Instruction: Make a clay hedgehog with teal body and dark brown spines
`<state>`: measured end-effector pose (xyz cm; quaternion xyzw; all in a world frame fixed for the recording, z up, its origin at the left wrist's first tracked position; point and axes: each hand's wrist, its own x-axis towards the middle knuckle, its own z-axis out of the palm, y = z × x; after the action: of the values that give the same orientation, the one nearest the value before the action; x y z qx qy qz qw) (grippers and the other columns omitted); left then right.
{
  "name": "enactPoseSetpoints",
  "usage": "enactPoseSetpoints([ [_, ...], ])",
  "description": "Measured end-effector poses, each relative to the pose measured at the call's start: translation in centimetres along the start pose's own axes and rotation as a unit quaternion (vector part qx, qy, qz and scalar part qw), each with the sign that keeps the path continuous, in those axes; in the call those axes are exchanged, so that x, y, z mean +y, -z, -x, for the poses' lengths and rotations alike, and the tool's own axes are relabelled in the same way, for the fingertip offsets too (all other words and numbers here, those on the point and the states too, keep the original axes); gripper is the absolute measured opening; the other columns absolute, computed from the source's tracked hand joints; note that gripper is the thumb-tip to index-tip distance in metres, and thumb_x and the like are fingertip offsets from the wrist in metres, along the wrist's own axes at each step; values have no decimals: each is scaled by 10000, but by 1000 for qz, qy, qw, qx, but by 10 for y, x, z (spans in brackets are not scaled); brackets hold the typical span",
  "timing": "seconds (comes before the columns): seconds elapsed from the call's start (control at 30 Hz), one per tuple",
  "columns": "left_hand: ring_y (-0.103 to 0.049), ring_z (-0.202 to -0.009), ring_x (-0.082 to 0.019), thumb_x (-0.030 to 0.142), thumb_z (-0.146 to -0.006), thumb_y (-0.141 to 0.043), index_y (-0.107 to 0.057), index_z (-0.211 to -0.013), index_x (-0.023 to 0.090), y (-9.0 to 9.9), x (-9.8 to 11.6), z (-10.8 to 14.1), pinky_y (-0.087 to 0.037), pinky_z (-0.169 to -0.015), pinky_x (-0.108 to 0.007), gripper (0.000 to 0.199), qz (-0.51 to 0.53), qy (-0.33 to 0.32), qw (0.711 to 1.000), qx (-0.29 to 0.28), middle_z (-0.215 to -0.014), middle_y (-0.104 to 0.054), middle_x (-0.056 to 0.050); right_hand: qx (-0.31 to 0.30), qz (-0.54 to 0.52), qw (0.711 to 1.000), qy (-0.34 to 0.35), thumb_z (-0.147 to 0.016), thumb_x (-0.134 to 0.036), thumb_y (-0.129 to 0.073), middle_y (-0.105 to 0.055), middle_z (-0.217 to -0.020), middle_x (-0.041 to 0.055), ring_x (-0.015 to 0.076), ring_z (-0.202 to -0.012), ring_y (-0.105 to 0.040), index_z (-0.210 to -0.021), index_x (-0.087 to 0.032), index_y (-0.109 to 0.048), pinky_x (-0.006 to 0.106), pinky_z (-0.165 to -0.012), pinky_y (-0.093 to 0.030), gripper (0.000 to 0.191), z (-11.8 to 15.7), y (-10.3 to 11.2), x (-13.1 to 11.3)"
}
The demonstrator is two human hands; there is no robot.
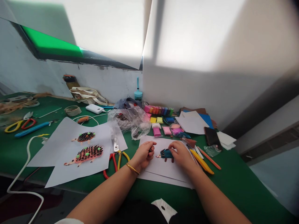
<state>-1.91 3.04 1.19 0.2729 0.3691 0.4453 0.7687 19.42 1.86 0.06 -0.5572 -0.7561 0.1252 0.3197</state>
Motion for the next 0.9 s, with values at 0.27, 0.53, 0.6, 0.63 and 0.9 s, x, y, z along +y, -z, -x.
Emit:
enactPoseSetpoints([
  [0.27, -317, -395, -11, 312, -792, -674, -572, -944, 147, -1, 1, 1, -114, -373, -148, 247, -4, -2, 1000, -1, -632, -457, 60, 23, 55, 997, 41, -850, -121, -509, -619, -956, 62, 220, -938, -550, -853, -208, -669, 352, -854, -418, 182, 0, -7, -4],
  [0.53, -314, -390, -10, 321, -787, -687, -578, -945, 147, 0, 0, 0, -115, -372, -149, 260, -5, -3, 1000, -5, -635, -458, 60, 26, 66, 997, 8, -865, -134, -489, -618, -940, 71, 228, -935, -549, -856, -199, -659, 355, -846, -418, 182, -3, -7, -7],
  [0.6, -314, -391, -11, 322, -786, -688, -578, -947, 147, 0, 0, 0, -114, -370, -149, 262, -4, -4, 1000, -6, -634, -457, 60, 21, 63, 998, 5, -865, -136, -489, -616, -939, 70, 227, -940, -548, -855, -197, -653, 355, -853, -417, 176, -3, -7, -7],
  [0.63, -315, -391, -12, 320, -788, -686, -579, -948, 147, 0, 0, 0, -114, -369, -149, 259, -3, -4, 1000, -5, -632, -456, 60, 21, 62, 998, 6, -865, -136, -490, -614, -940, 70, 226, -940, -548, -855, -196, -651, 355, -855, -416, 171, -3, -6, -6],
  [0.9, -319, -396, -11, 312, -796, -670, -581, -952, 143, -1, 0, 1, -123, -368, -142, 247, -5, -5, 1000, -5, -638, -458, 58, 13, 49, 998, 40, -846, -117, -520, -613, -952, 63, 219, -942, -544, -850, -198, -649, 348, -859, -409, 153, 0, -7, -7],
])
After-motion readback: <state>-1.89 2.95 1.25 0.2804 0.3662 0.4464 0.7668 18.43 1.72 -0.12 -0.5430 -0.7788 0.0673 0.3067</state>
